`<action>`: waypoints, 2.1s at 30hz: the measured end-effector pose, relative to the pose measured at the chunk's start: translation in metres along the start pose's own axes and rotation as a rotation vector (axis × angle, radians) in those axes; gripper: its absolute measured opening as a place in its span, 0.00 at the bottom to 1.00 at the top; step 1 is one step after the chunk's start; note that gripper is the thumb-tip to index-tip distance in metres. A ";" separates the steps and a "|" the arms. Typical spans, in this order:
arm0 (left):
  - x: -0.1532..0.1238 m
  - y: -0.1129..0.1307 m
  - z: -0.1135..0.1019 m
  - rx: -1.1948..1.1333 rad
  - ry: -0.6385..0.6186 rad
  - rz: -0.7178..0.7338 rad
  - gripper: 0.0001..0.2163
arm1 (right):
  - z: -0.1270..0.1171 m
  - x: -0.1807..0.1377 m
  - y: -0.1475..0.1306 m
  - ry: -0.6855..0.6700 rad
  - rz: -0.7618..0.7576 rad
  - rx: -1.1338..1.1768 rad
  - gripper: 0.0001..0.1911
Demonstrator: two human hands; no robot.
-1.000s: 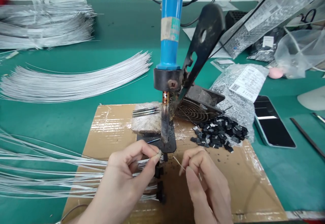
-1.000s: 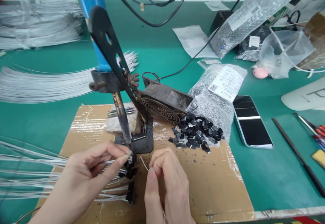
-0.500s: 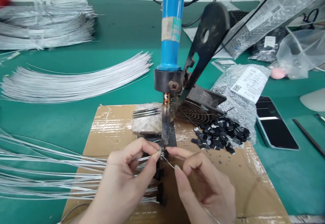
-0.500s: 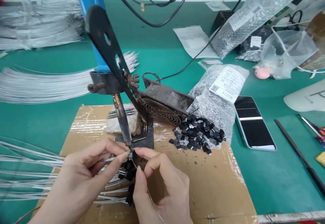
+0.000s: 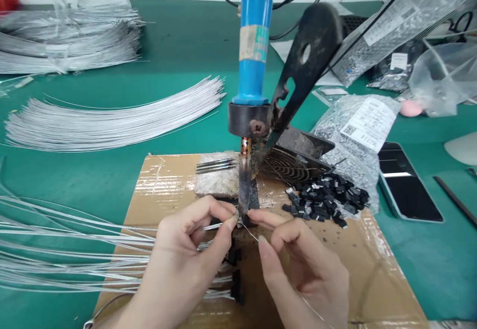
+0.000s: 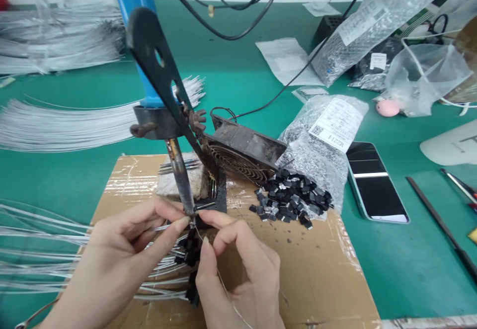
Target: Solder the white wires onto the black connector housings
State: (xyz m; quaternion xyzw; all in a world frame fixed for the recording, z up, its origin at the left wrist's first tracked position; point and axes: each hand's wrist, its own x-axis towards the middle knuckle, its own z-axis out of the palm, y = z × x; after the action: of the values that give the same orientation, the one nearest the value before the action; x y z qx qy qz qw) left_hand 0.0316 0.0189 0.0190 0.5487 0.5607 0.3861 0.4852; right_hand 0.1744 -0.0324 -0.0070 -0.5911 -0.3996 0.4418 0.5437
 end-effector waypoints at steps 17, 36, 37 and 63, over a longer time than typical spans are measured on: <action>0.002 0.004 0.001 -0.027 0.003 -0.038 0.06 | -0.001 0.000 -0.001 0.007 -0.005 -0.005 0.14; 0.001 0.004 0.000 -0.017 0.022 -0.040 0.06 | -0.006 0.003 0.001 -0.042 -0.098 -0.057 0.12; 0.001 0.004 0.000 -0.016 0.023 -0.037 0.06 | -0.006 0.003 0.001 -0.046 -0.091 -0.051 0.12; -0.002 0.002 0.002 -0.012 0.029 -0.027 0.06 | -0.006 0.003 0.000 -0.015 -0.125 -0.099 0.12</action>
State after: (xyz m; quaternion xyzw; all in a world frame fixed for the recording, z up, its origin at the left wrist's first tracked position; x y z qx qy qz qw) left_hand 0.0340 0.0171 0.0202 0.5327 0.5726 0.3909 0.4853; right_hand 0.1807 -0.0310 -0.0067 -0.5878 -0.4615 0.3911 0.5372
